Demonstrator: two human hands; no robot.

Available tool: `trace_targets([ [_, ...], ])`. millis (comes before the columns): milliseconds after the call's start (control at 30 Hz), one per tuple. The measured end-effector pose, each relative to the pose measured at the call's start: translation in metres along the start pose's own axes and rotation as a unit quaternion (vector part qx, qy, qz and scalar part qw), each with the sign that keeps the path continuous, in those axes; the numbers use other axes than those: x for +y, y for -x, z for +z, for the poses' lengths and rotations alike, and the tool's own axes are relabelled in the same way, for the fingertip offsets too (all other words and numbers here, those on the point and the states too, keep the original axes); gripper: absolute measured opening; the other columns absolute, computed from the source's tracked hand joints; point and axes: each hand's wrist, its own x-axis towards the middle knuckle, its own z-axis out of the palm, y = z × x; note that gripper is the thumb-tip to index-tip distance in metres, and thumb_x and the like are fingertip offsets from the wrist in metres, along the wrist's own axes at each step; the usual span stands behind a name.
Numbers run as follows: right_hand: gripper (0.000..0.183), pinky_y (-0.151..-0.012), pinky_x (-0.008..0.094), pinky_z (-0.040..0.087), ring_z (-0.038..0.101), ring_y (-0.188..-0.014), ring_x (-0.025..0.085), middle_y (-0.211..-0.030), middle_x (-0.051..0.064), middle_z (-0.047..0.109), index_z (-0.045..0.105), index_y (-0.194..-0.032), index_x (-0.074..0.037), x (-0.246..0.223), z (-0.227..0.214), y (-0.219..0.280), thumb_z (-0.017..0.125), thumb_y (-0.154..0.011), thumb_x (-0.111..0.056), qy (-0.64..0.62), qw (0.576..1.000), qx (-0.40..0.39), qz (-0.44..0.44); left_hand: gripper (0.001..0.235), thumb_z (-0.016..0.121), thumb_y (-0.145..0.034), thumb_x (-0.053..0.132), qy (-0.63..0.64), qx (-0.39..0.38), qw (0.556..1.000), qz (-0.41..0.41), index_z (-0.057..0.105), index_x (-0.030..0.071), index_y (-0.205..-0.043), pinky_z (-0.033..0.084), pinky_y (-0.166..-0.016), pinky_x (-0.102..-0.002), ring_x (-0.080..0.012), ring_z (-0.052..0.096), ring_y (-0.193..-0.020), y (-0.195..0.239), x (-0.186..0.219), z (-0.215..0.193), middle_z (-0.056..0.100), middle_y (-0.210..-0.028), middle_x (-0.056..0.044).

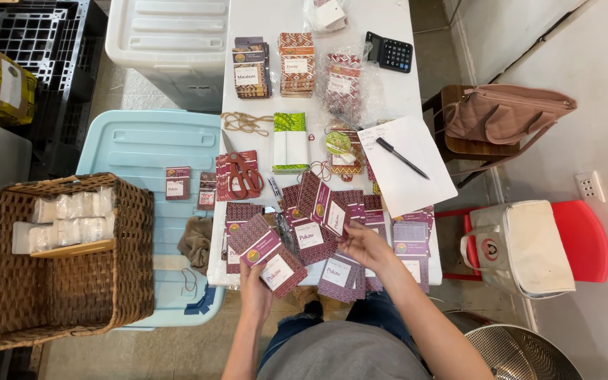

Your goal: The person writes on a notepad using a pen and handles coffee bags and boxes on a table, turning over the packages and moving them into different arrangements.

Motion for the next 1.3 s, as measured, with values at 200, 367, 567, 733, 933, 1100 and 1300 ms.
trace_targets([
  [200,0.028,-0.087,0.034,0.053,0.06,-0.106,0.029,-0.12,0.022,0.064,0.055,-0.129,0.007,0.034,0.075,0.091,0.05,-0.102,0.004,0.115,0.991,0.062,-0.04,0.043,0.039,-0.098,0.002,0.042,-0.041,0.997,0.059,0.036,0.014,-0.139,0.052,-0.087,-0.041,-0.0271,0.057,-0.104,0.007,-0.017,0.03,0.057,-0.12,-0.018],
  [367,0.022,-0.085,0.036,0.054,0.064,-0.102,0.03,-0.119,0.021,0.068,0.063,-0.119,0.005,0.079,0.066,0.094,0.052,-0.099,0.006,0.183,0.978,0.079,-0.065,0.029,0.06,-0.092,0.013,0.095,-0.07,0.986,0.114,0.057,0.006,-0.12,0.052,-0.075,-0.035,-0.0219,0.063,-0.089,-0.003,-0.057,0.017,0.066,-0.104,-0.011],
  [567,0.018,-0.066,0.025,0.06,0.068,-0.072,0.014,-0.09,0.006,0.07,0.063,-0.114,-0.007,0.079,0.05,0.084,0.068,-0.098,-0.013,0.526,0.829,0.044,-0.186,0.035,0.063,-0.088,-0.003,0.021,0.051,0.997,0.051,0.05,0.003,-0.12,0.054,-0.077,-0.044,-0.0305,0.065,-0.092,-0.01,-0.051,-0.018,0.066,-0.106,-0.017],
  [733,0.058,-0.114,0.052,0.04,0.046,-0.133,0.031,-0.143,0.017,0.05,0.058,-0.133,-0.006,0.064,0.031,0.037,0.07,-0.091,-0.044,0.692,0.573,0.032,-0.438,0.038,0.066,-0.084,-0.007,0.037,0.101,0.993,0.053,0.054,0.002,-0.118,0.053,-0.081,-0.043,-0.029,0.065,-0.096,-0.008,-0.026,-0.049,0.067,-0.11,-0.017],
  [933,0.112,-0.111,0.069,0.033,0.027,-0.146,0.046,-0.165,0.02,0.021,0.032,-0.157,-0.02,0.049,0.038,0.014,0.097,-0.07,-0.049,0.86,0.334,-0.027,-0.384,0.037,0.067,-0.083,-0.005,-0.01,0.059,0.995,0.085,0.058,0.004,-0.117,0.055,-0.074,-0.042,-0.028,0.069,-0.087,-0.008,-0.018,-0.066,0.069,-0.099,-0.014],
  [1100,0.076,-0.103,0.064,0.045,0.04,-0.138,0.045,-0.156,0.017,0.041,0.051,-0.145,-0.017,0.041,0.025,0.006,0.087,-0.079,-0.029,0.853,0.312,-0.075,-0.413,0.04,0.067,-0.081,-0.009,-0.042,0.051,0.997,0.045,0.057,0.001,-0.118,0.056,-0.079,-0.045,-0.031,0.068,-0.091,-0.011,-0.022,-0.064,0.069,-0.105,-0.018],
  [1300,0.064,-0.087,0.054,0.055,0.048,-0.13,0.04,-0.152,0.015,0.049,0.051,-0.142,-0.015,0.035,0.014,0.005,0.076,-0.083,-0.013,0.825,0.248,-0.071,-0.502,0.045,0.062,-0.086,-0.008,-0.067,0.058,0.996,-0.025,0.046,0.004,-0.126,0.056,-0.084,-0.047,-0.032,0.065,-0.098,0.001,-0.011,-0.035,0.064,-0.114,-0.019],
])
